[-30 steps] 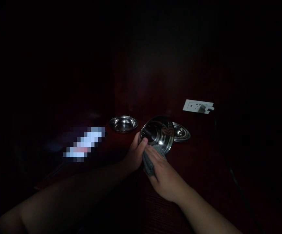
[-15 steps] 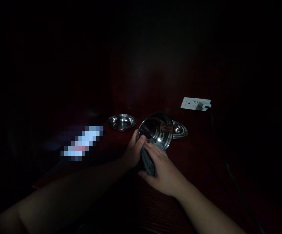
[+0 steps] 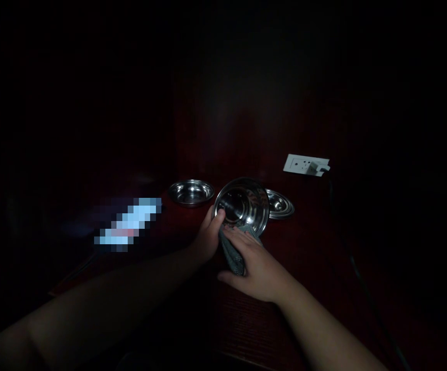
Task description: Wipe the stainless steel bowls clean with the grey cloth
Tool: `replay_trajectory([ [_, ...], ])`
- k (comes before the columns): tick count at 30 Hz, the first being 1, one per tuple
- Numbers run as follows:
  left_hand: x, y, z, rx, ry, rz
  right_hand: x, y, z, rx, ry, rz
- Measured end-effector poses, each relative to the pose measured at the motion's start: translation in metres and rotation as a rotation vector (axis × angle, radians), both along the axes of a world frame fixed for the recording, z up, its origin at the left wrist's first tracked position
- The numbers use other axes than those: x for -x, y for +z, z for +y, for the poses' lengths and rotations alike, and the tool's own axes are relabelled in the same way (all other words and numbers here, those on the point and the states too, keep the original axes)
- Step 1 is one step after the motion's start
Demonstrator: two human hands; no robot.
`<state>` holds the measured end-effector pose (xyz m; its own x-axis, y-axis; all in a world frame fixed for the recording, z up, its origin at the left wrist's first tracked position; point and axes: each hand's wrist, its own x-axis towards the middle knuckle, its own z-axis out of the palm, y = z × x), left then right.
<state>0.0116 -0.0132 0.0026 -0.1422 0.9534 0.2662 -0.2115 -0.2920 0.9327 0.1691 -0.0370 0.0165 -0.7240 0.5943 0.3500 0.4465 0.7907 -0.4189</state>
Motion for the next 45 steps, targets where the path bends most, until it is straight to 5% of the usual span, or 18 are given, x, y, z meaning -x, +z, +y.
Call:
replay_trajectory([
  [15,-0.001,-0.004,0.007,-0.063,-0.124,-0.08,-0.015,-0.002,0.01,-0.006,-0.023,-0.133],
  [23,0.001,-0.003,0.012,-0.06,-0.022,-0.021,0.001,-0.005,0.002,-0.026,-0.072,-0.228],
  [45,-0.005,0.009,0.005,-0.005,-0.062,-0.201,0.0,-0.004,0.014,-0.064,-0.218,-0.258],
])
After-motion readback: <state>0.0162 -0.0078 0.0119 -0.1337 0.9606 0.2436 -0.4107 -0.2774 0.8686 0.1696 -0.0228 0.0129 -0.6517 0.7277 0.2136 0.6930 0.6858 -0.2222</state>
